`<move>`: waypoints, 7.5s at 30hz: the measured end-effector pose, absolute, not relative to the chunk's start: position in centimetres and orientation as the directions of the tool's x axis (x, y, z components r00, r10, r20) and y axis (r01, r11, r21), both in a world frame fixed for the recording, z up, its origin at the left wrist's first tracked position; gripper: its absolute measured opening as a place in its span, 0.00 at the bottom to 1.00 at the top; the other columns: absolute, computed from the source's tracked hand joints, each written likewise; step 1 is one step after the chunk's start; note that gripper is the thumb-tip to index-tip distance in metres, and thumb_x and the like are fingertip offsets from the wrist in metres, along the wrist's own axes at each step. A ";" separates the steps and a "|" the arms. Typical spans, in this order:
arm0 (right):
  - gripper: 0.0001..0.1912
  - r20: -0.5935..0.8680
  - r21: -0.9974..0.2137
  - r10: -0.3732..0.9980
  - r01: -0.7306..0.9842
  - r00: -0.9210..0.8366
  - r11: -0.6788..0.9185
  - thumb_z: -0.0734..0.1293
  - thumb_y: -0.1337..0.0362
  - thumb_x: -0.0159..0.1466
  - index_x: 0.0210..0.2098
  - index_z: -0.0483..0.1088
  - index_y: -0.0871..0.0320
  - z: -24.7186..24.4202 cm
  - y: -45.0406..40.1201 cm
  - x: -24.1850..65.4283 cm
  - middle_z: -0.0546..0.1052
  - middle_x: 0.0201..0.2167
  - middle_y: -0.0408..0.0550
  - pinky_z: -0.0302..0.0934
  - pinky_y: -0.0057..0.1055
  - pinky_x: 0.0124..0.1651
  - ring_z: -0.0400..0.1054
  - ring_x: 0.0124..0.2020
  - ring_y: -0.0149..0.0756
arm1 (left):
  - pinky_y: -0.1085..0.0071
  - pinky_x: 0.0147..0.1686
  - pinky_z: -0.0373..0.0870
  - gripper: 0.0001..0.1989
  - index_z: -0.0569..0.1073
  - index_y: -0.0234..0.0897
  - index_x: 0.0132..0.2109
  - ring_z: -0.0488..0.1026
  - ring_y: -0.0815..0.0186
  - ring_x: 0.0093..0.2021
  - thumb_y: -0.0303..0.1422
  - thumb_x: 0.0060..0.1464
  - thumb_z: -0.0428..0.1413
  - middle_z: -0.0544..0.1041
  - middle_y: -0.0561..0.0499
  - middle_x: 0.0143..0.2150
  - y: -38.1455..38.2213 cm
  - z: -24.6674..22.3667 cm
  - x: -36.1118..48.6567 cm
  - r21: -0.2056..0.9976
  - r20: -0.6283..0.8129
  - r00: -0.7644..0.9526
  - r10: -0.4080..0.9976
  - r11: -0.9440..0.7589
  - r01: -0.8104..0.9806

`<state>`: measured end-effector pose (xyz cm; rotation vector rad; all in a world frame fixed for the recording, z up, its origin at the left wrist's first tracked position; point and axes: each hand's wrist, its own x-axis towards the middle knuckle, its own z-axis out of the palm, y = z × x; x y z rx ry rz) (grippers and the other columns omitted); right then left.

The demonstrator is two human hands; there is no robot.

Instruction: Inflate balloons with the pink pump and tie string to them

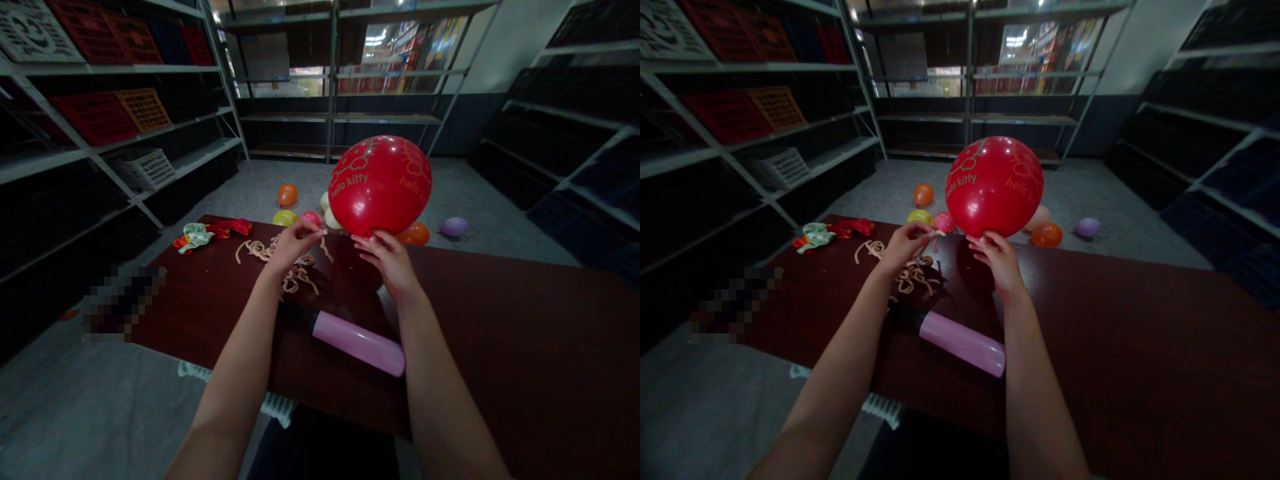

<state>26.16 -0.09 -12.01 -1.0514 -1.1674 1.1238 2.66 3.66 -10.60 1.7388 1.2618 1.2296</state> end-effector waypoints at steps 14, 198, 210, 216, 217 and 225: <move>0.17 0.136 -0.988 0.990 -0.073 0.040 0.139 0.66 0.50 0.67 0.50 0.69 0.50 -12.2 -0.1 26.0 0.82 0.52 0.54 0.71 0.42 0.52 0.77 0.52 0.43 | 0.71 0.39 0.72 0.09 0.70 0.36 0.39 0.76 0.68 0.32 0.37 0.60 0.59 0.78 0.52 0.31 2.7 -10.1 4.5 0.907 0.386 0.189 0.903 -0.409 0.100; 0.14 0.109 -0.895 0.960 -0.395 0.256 0.207 0.76 0.61 0.51 0.22 0.66 0.54 -4.9 3.7 26.5 0.70 0.20 0.36 0.58 0.23 0.24 0.62 0.23 0.26 | 0.68 0.38 0.73 0.11 0.77 0.36 0.48 0.75 0.60 0.47 0.28 0.68 0.50 0.76 0.43 0.49 2.0 -3.5 11.1 -0.097 0.617 0.629 0.473 -0.748 0.657; 0.12 0.192 -0.912 0.981 -0.375 -0.038 0.165 0.73 0.58 0.56 0.23 0.69 0.54 -3.8 2.3 26.9 0.70 0.22 0.38 0.62 0.24 0.32 0.63 0.27 0.27 | 0.66 0.49 0.72 0.13 0.74 0.37 0.44 0.77 0.63 0.44 0.38 0.70 0.48 0.80 0.45 0.42 2.6 -1.9 9.0 0.582 0.662 0.486 0.571 -0.800 0.147; 0.14 0.224 -0.963 0.975 -0.158 -0.014 0.219 0.72 0.58 0.57 0.19 0.69 0.55 -3.3 1.8 26.1 0.68 0.19 0.38 0.55 0.25 0.28 0.59 0.24 0.26 | 0.64 0.47 0.70 0.09 0.69 0.39 0.51 0.76 0.62 0.44 0.34 0.69 0.48 0.78 0.45 0.45 2.6 -2.5 9.3 0.624 0.579 0.376 0.724 -0.690 0.367; 0.15 0.229 -0.965 0.973 -0.132 -0.015 0.225 0.73 0.57 0.57 0.19 0.69 0.55 -3.2 1.7 26.0 0.68 0.19 0.38 0.54 0.25 0.28 0.59 0.24 0.26 | 0.64 0.48 0.70 0.10 0.68 0.39 0.53 0.76 0.61 0.45 0.33 0.67 0.50 0.78 0.44 0.47 2.6 -2.5 9.3 0.604 0.590 0.401 0.701 -0.713 0.358; 0.22 0.273 -0.938 0.962 -0.225 -0.006 0.264 0.75 0.44 0.57 0.22 0.72 0.56 -2.7 1.3 25.5 0.72 0.22 0.41 0.60 0.27 0.31 0.63 0.26 0.27 | 0.67 0.43 0.68 0.05 0.68 0.38 0.43 0.74 0.64 0.40 0.35 0.67 0.53 0.77 0.47 0.40 3.3 -2.7 9.2 0.603 0.589 0.395 0.705 -0.709 0.365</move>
